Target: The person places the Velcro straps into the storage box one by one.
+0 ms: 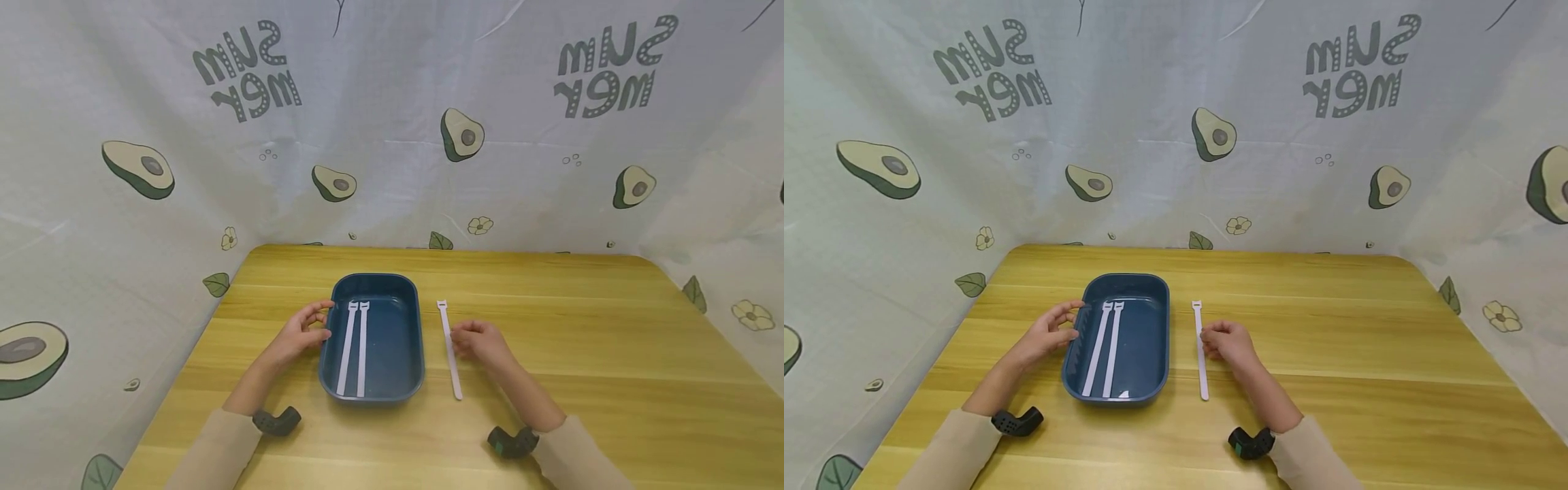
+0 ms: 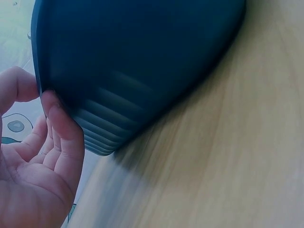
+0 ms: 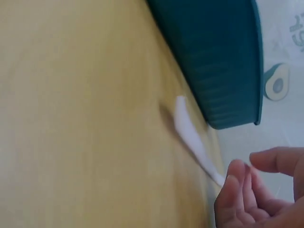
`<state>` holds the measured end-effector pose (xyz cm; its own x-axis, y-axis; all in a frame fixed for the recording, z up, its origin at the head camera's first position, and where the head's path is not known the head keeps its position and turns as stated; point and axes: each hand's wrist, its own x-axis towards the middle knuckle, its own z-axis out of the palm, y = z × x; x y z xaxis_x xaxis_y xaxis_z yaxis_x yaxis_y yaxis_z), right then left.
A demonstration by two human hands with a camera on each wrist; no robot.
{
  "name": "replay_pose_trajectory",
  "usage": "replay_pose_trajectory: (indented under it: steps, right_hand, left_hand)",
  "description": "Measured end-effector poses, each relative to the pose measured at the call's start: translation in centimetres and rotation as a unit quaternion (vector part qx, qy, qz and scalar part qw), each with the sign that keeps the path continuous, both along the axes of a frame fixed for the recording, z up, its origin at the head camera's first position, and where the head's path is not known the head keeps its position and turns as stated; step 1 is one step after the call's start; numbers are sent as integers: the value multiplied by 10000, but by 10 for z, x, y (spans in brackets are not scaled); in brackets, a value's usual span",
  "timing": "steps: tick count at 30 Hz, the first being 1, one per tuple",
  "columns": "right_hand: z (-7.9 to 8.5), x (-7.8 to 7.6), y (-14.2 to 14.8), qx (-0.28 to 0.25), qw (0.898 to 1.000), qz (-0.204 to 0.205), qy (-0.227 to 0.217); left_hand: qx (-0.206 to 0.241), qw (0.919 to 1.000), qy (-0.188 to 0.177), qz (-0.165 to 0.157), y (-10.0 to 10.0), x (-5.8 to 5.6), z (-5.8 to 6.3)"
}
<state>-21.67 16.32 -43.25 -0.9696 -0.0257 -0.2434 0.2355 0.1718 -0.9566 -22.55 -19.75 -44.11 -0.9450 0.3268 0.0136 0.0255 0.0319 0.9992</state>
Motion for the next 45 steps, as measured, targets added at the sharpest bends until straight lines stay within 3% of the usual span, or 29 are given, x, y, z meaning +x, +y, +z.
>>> replay_pose_trajectory:
  steps: [7,13,18,28,45]
  right_hand:
    - [-4,3,-5,1192,9919,-315,294]
    - [-4,3,-12,2254,9708,-241,782]
    - [-1,5,-18,2635,9591,-164,1021]
    - [0,5,-24,2678,9586,-157,957]
    - [-5,4,-17,1879,9798,-300,608]
  left_hand:
    - [78,10000,-39,16,1,0,0]
    - [83,10000,-3,-21,0,0,0]
    - [73,9999,-71,4,0,0,0]
    - [109,9999,-6,-58,0,0,0]
    - [112,9999,-1,-60,0,0,-1]
